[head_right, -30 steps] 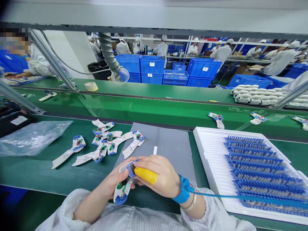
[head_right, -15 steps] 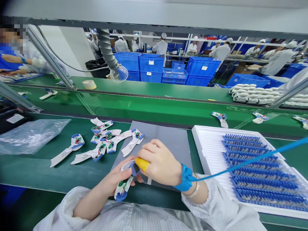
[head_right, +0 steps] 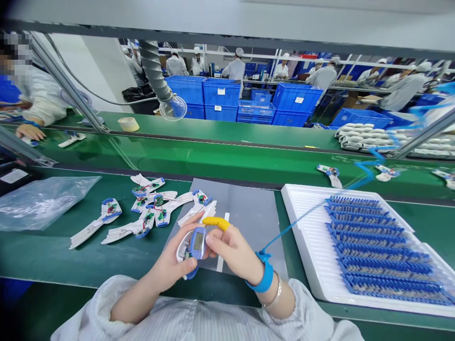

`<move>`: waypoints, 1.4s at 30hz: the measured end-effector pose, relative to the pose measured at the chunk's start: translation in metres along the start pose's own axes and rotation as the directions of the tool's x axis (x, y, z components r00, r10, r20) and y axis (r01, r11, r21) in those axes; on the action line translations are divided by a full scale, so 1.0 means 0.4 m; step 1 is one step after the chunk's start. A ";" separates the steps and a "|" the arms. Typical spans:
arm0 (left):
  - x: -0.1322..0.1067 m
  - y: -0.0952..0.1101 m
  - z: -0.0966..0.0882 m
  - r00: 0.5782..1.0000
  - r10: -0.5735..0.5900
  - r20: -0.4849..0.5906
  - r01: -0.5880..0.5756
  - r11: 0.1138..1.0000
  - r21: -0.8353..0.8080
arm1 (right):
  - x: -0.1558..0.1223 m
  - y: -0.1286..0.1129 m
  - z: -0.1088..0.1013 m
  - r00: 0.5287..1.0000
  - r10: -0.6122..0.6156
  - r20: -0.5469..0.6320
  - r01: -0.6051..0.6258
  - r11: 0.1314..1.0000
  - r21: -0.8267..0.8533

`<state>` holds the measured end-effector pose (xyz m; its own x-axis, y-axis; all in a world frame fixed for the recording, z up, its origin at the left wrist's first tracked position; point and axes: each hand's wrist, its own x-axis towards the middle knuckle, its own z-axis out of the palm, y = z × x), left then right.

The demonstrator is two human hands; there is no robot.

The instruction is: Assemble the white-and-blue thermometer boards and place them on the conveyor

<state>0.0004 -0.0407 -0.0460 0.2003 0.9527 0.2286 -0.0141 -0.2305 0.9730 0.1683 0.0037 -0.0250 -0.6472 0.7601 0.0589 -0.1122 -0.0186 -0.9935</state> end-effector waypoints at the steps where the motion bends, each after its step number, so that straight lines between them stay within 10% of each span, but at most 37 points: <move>1: 0.000 -0.004 0.000 1.000 0.023 -0.009 -0.022 0.996 0.082 | 0.003 0.006 0.000 0.999 0.034 0.014 -0.035 0.997 0.065; 7: 0.000 -0.022 0.007 0.991 0.115 -0.074 -0.074 0.905 0.419 | 0.012 0.012 0.010 0.991 0.134 0.007 -0.133 0.976 0.174; 17: -0.005 -0.007 0.028 0.998 -0.018 -0.053 0.042 0.871 0.489 | -0.005 0.045 0.008 0.979 0.202 0.039 -0.205 0.955 0.216; 22: 0.002 -0.016 0.058 0.998 0.012 -0.064 0.013 0.926 0.376 | -0.029 0.056 0.018 0.981 0.196 -0.007 -0.185 0.940 0.287; 26: 0.012 -0.035 0.064 0.942 -0.246 -0.226 0.238 0.969 -0.062 | -0.088 0.042 -0.061 0.977 0.113 -0.179 -0.146 0.972 -0.185; 29: 0.031 -0.044 0.036 0.787 -0.586 -0.191 0.466 0.769 -0.438 | -0.176 0.016 -0.208 0.849 -0.112 -0.517 -0.386 0.536 -0.751; 31: 0.043 -0.045 0.016 0.696 -0.693 -0.190 0.513 0.664 -0.543 | -0.244 -0.004 -0.326 0.725 -0.182 -0.665 -0.641 0.178 -0.747; 35: 0.049 -0.045 0.005 0.627 -0.739 -0.244 0.498 0.622 -0.604 | -0.329 -0.030 -0.524 0.611 -0.198 -0.766 -0.785 -0.024 -0.620; 42: 0.032 -0.039 0.017 0.567 -0.798 -0.202 0.546 0.548 -0.634 | -0.305 -0.019 -0.637 0.649 -0.056 -0.759 -0.747 -0.232 -0.623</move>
<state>0.0100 -0.0262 -0.0584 -0.0735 0.7644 -0.6405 -0.5191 0.5190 0.6791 0.4403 0.0767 -0.0495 0.1581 0.9872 0.0197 0.9791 -0.1593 0.1261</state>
